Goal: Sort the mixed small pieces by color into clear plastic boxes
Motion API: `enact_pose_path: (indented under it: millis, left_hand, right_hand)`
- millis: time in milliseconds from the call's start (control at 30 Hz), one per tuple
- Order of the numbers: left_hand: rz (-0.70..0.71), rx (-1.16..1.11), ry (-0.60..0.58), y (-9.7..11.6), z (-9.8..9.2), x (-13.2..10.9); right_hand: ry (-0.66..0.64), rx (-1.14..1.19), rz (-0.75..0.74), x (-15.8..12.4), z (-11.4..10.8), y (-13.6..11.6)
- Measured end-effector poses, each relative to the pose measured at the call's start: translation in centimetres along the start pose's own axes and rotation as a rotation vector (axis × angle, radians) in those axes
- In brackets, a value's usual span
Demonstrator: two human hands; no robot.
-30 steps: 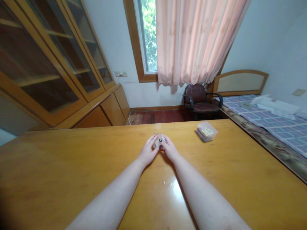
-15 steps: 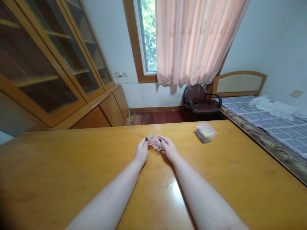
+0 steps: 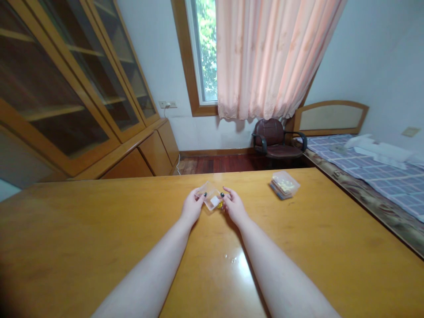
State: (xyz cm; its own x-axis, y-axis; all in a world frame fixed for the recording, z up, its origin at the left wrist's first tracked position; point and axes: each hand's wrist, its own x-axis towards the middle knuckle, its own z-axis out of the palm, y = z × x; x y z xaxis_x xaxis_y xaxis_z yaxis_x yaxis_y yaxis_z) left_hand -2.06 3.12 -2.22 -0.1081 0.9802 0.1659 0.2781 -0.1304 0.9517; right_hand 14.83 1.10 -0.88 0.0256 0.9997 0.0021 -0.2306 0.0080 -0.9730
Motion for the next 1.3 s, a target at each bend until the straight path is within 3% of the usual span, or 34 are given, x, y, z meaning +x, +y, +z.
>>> enact_pose_path:
  millis: [167, 300, 333, 433, 467, 500, 567, 667, 767, 833, 1133, 1233, 1300]
  left_hand:
    - [-0.103, 0.168, 0.007, -1.4, -2.4, 1.5]
    - [-0.131, 0.369, 0.098, -0.3, -3.0, 1.4]
    - [-0.120, 0.434, 0.145, 0.4, -3.0, 1.1]
    - [0.099, 0.623, 0.285, 3.2, -2.5, -0.5]
    - [0.181, 0.679, 0.280, 4.2, -2.2, -1.2]
    - [0.250, 0.739, 0.202, 5.1, -1.7, -2.1]
    - [0.291, 0.864, -0.047, 6.4, -0.4, -3.9]
    - [0.168, 1.034, -0.142, 6.8, 2.0, -6.3]
    - [0.068, 1.118, -0.177, 5.5, 3.5, -7.3]
    - [0.015, 1.140, -0.172, 4.6, 3.3, -6.9]
    - [-0.037, 1.108, -0.207, 2.7, -1.0, -1.9]
    - [-0.015, 1.091, -0.178, 1.9, -0.9, -1.2]
    - [-0.020, 1.075, -0.169, 1.6, -0.7, -1.0]
  right_hand:
    - [0.072, 0.014, -0.036, 0.3, -0.3, 0.2]
    - [0.068, -0.011, -0.023, 0.3, -0.3, 0.3]
    - [0.065, -0.017, -0.021, 0.2, -0.3, 0.3]
    - [0.071, -0.018, -0.020, 0.2, -0.2, 0.4]
    - [0.076, -0.013, -0.022, 0.2, -0.2, 0.4]
    - [0.080, -0.008, -0.025, 0.3, -0.2, 0.5]
    - [0.081, 0.005, -0.034, 0.4, -0.1, 0.7]
    - [0.069, 0.017, -0.039, 0.5, -0.1, 0.9]
    - [0.066, 0.012, -0.048, 0.5, -0.1, 1.0]
    - [0.070, 0.007, -0.056, 0.5, -0.2, 1.1]
    - [0.114, -0.035, -0.110, 0.8, -0.6, 1.0]
    - [0.207, -0.169, -0.275, 0.9, -2.0, -1.1]
    - [0.310, -0.438, -0.455, 0.9, -4.2, -3.4]
